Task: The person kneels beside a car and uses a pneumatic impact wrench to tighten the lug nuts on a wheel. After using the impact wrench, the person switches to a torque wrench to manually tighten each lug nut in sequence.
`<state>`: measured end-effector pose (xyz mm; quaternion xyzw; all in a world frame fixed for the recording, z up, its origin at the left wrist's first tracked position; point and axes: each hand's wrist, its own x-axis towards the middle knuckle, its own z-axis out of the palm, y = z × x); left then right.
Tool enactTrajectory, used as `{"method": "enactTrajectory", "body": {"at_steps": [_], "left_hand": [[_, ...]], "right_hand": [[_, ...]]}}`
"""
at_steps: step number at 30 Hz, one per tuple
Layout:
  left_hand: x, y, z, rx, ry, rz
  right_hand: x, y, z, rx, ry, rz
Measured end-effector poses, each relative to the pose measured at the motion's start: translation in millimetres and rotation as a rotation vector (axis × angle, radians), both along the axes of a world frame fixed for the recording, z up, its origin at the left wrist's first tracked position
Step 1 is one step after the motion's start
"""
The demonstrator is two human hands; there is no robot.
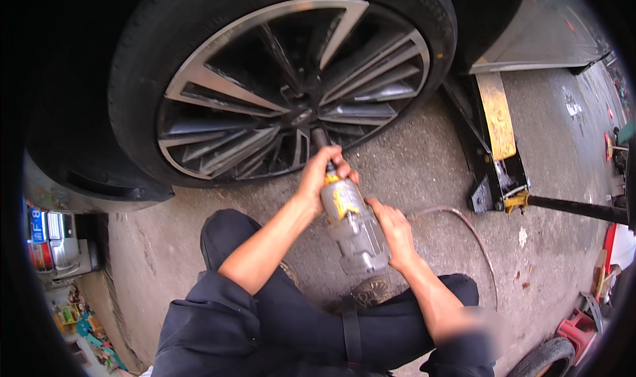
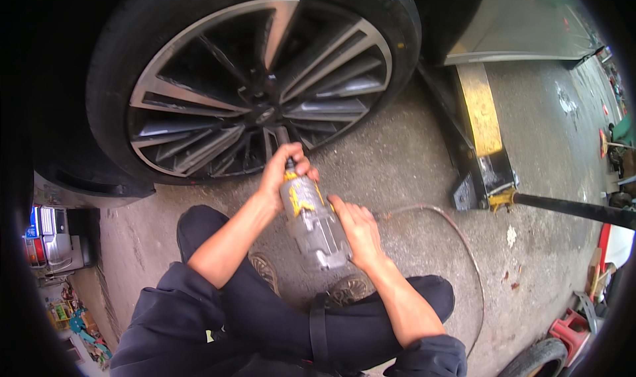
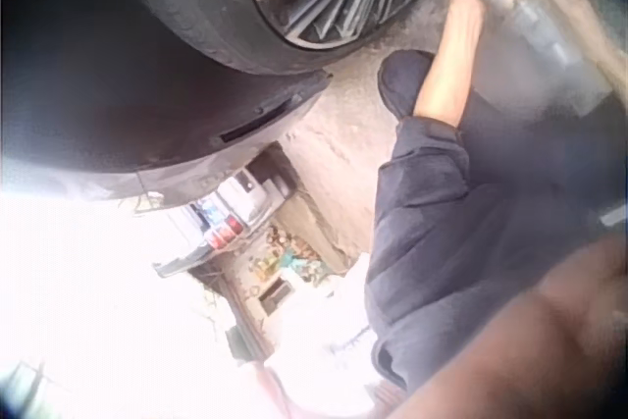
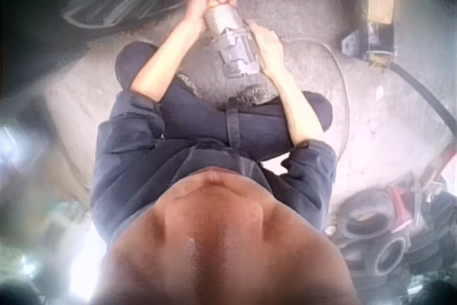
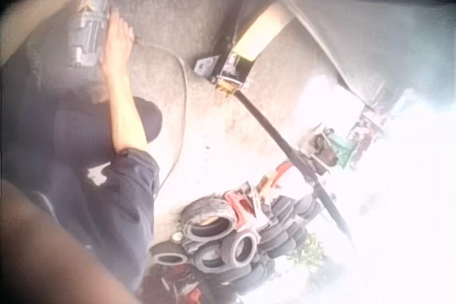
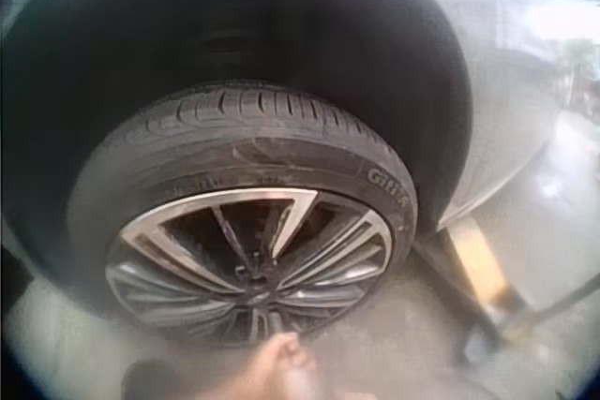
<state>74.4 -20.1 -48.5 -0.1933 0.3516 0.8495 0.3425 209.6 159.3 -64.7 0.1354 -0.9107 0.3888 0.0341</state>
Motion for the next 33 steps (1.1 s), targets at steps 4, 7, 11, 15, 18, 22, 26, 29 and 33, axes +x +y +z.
{"method": "enactTrajectory", "body": {"at_steps": [4, 7, 11, 15, 18, 22, 26, 29, 33], "left_hand": [[-12, 10, -3, 0.055, 0.026, 0.011], [-16, 10, -9, 0.066, 0.005, 0.021], [-24, 11, -10, 0.064, -0.002, 0.021], [-36, 10, -12, 0.06, -0.005, 0.038], [-40, 9, -12, 0.021, 0.016, 0.053], [-41, 7, -13, -0.032, 0.036, 0.024], [-42, 0, -16, -0.257, 0.148, 0.0], [-41, 6, -10, -0.377, 0.177, -0.038], [-46, 4, -5, -0.419, 0.182, 0.002]], "right_hand": [[-8, 3, 6, -0.016, 0.001, -0.029], [-11, 2, 5, -0.046, 0.017, -0.043], [-16, 2, 2, -0.023, -0.017, -0.05], [-29, 1, -1, -0.032, 0.0, -0.05], [-37, 1, -2, -0.023, -0.033, -0.046], [-40, 1, -7, -0.026, -0.027, -0.051], [-41, -1, -20, 0.106, -0.03, -0.054], [-40, -3, -30, 0.13, 0.08, -0.095], [-43, -9, -32, 0.137, 0.081, -0.107]]}}
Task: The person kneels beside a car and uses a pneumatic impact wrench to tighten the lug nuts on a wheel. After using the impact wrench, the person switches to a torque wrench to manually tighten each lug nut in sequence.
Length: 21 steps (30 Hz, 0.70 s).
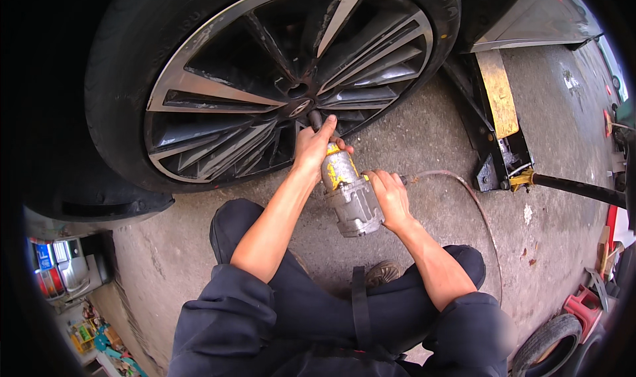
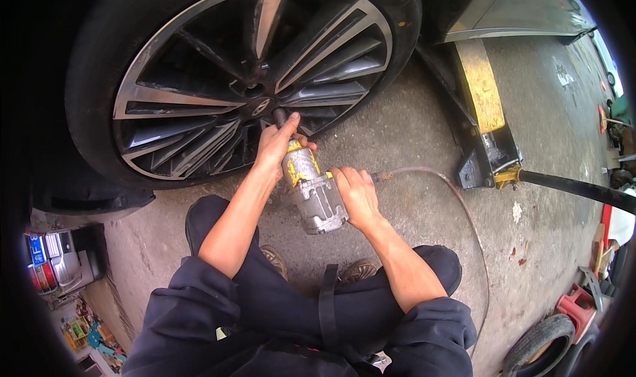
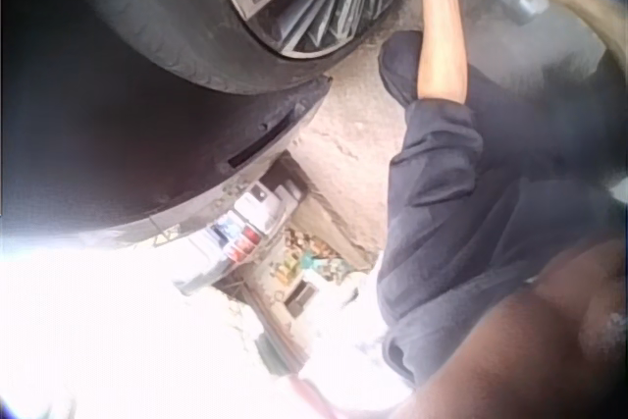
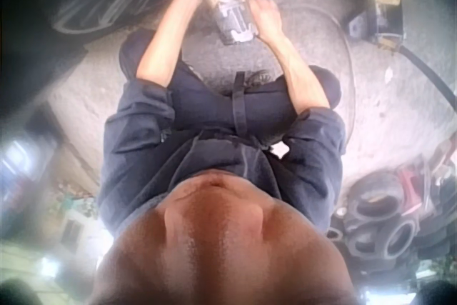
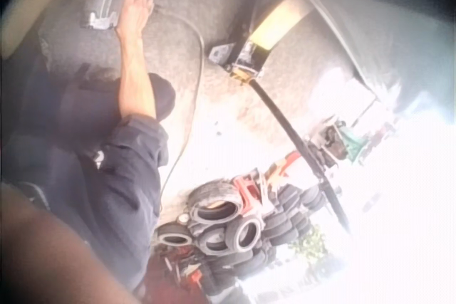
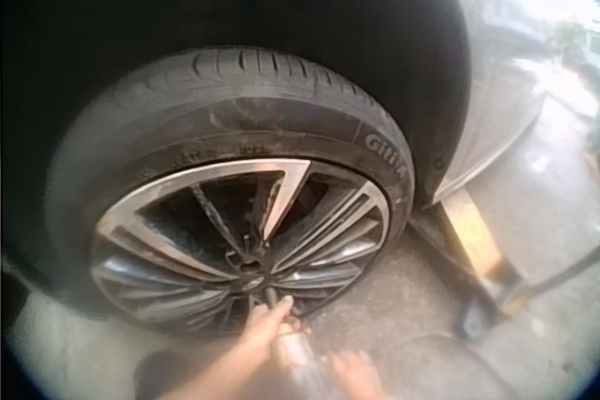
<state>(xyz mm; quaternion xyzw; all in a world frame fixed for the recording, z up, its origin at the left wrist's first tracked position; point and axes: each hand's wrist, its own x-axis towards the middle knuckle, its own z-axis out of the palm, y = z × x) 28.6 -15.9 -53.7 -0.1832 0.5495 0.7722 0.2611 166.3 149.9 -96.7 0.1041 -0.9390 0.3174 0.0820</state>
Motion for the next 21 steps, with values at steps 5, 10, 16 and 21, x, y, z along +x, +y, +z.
{"method": "enactTrajectory", "body": {"at_steps": [5, 10, 16, 21], "left_hand": [[-4, 6, 8, 0.027, -0.013, 0.053], [0, 2, 0, 0.193, -0.05, 0.004], [-2, 6, 0, 0.133, -0.081, 0.085], [-7, 6, -8, 0.171, -0.092, 0.083]], "right_hand": [[-10, 7, 7, -0.023, -0.022, -0.016], [-13, 12, 0, 0.001, -0.045, 0.022], [-18, 13, -5, -0.041, 0.053, 0.064], [-16, 19, -4, 0.024, 0.043, 0.069]]}}
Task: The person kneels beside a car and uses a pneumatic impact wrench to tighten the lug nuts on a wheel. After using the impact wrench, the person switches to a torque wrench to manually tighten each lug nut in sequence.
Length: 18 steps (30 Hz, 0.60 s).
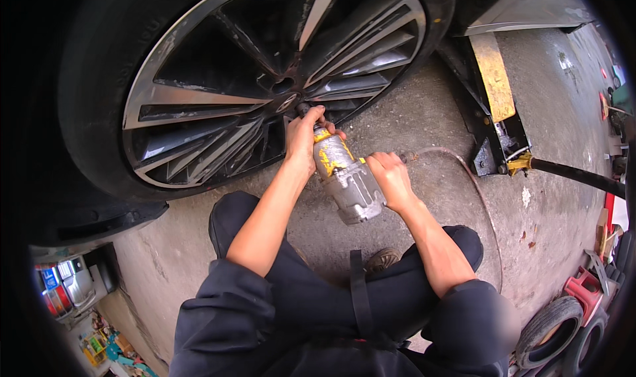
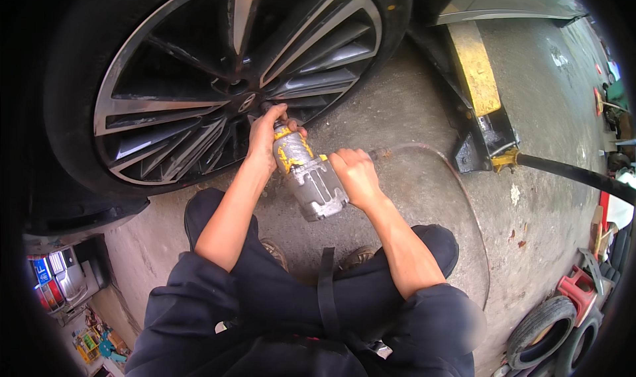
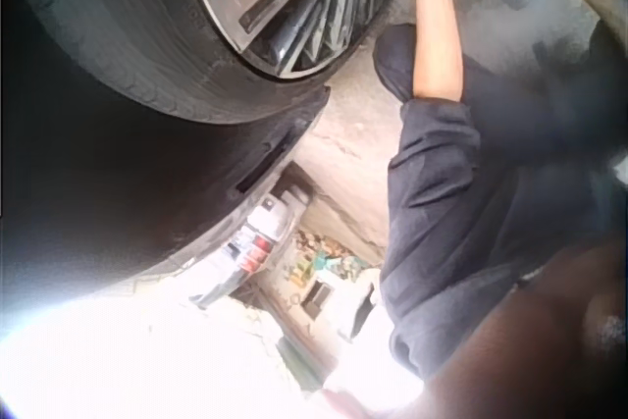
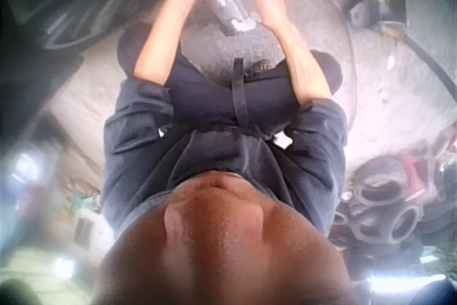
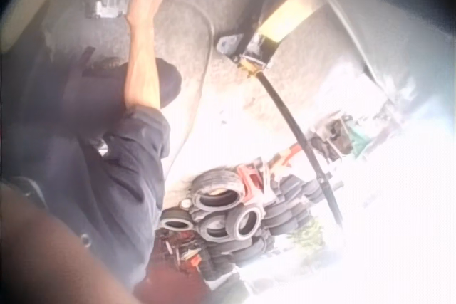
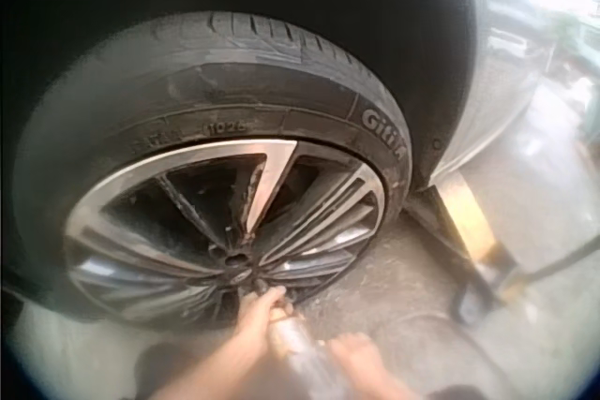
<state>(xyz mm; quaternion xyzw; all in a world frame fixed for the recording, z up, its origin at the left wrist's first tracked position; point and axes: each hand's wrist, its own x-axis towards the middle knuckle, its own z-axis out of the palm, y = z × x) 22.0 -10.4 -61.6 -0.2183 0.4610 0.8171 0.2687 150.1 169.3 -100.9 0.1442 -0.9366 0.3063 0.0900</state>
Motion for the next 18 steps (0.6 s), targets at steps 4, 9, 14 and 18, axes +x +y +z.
{"method": "enactTrajectory", "body": {"at_steps": [4, 9, 14, 18], "left_hand": [[3, -2, -6, -0.039, 0.032, -0.046], [35, 4, 7, -0.032, 0.032, -0.018], [51, 18, 39, -0.036, 0.092, -0.106], [36, 20, 53, -0.008, 0.104, -0.158]], "right_hand": [[1, -6, 8, -0.002, -0.006, -0.02], [26, 7, 17, -0.013, -0.108, 0.041], [50, 11, 31, -0.025, -0.106, -0.039], [44, 9, 41, -0.099, -0.044, -0.074]]}}
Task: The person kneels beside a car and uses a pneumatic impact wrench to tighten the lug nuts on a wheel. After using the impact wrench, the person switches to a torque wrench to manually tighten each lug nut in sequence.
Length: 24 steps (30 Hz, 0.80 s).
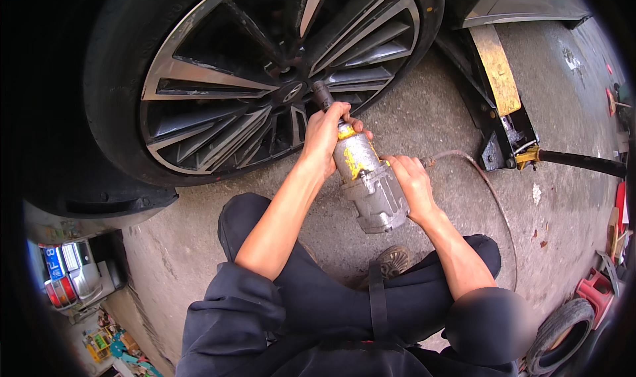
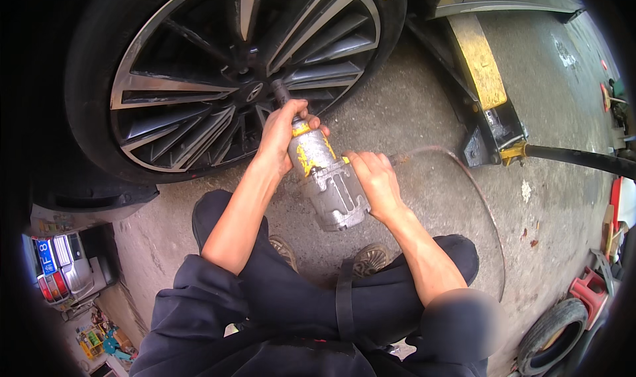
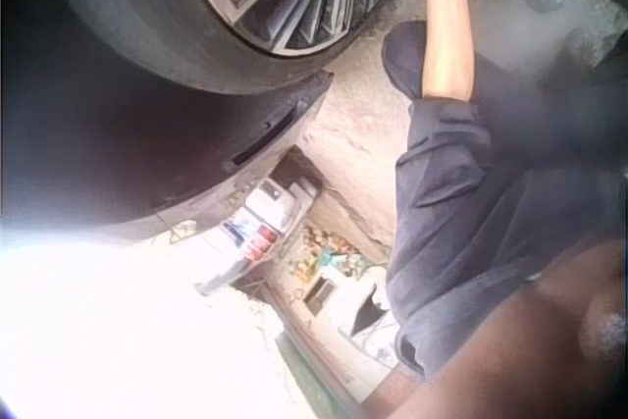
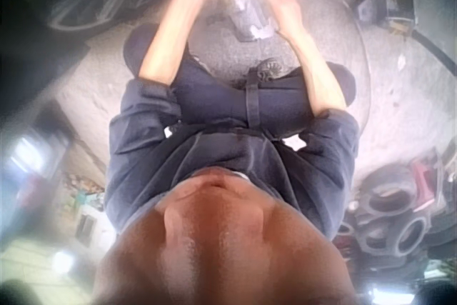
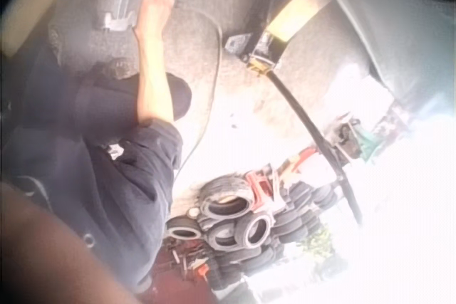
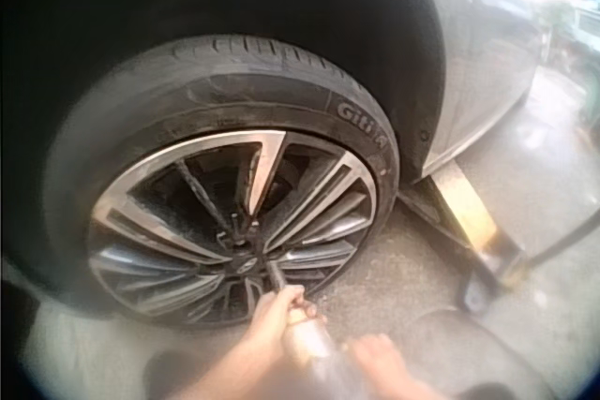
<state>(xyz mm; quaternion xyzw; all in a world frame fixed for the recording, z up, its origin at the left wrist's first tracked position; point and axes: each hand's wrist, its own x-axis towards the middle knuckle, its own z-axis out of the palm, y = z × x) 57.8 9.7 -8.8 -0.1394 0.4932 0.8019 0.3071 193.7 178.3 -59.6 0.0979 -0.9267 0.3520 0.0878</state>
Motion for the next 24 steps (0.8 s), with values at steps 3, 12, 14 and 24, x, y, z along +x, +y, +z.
{"method": "enactTrajectory", "body": {"at_steps": [3, 12, 14, 24], "left_hand": [[-13, -2, 2, 0.007, -0.007, -0.02], [-36, 20, -10, 0.068, -0.137, 0.009], [-37, 17, -22, 0.295, -0.099, -0.048], [-43, 11, -32, 0.404, -0.022, 0.05]], "right_hand": [[-9, -2, 3, -0.035, 0.026, -0.012], [-23, 28, -23, 0.048, 0.077, -0.016], [-27, 24, -19, 0.05, 0.107, 0.012], [-38, 12, -8, -0.127, 0.002, -0.008]]}}
